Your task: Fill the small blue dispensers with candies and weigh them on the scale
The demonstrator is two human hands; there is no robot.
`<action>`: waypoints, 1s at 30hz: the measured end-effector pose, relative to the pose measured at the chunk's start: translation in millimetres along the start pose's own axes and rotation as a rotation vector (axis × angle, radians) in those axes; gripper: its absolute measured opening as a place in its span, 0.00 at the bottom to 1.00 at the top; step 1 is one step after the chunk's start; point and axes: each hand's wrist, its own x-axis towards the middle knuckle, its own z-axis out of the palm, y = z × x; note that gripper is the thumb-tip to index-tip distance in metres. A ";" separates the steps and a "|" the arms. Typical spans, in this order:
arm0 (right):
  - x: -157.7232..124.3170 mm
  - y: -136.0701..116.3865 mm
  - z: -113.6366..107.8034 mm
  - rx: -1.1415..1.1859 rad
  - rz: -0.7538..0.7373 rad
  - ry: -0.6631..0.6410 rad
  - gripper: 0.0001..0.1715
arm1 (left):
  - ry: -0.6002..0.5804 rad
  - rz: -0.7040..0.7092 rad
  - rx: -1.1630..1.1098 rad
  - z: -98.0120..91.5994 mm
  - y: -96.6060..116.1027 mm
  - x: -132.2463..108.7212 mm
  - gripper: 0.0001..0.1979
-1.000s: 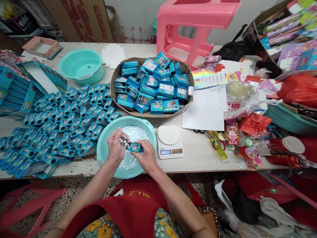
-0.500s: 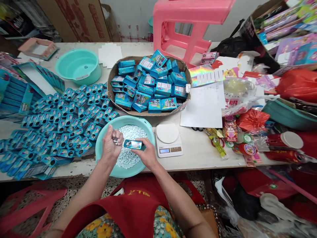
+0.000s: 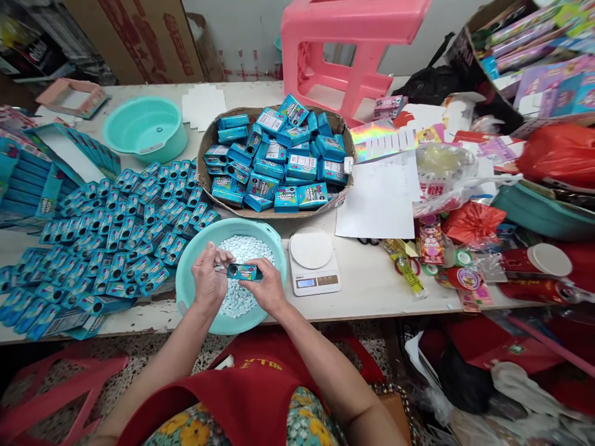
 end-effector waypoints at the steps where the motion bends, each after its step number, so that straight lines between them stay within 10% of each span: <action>1: 0.1 -0.3 -0.6 -0.007 -0.004 0.003 0.18 | 0.000 0.001 0.003 0.2 0.2 0.1 0.21; 20: 6.8 0.2 -7.7 -0.010 -0.002 -0.036 0.18 | 0.054 0.063 0.133 -10.9 0.8 14.7 0.16; 26: 10.3 4.4 -10.6 0.028 0.040 -0.018 0.18 | -0.493 0.020 0.671 -32.8 3.1 9.0 0.14; 30: 9.8 2.2 -16.2 0.031 0.086 -0.040 0.20 | -0.269 -0.027 0.682 -52.6 -11.2 22.7 0.11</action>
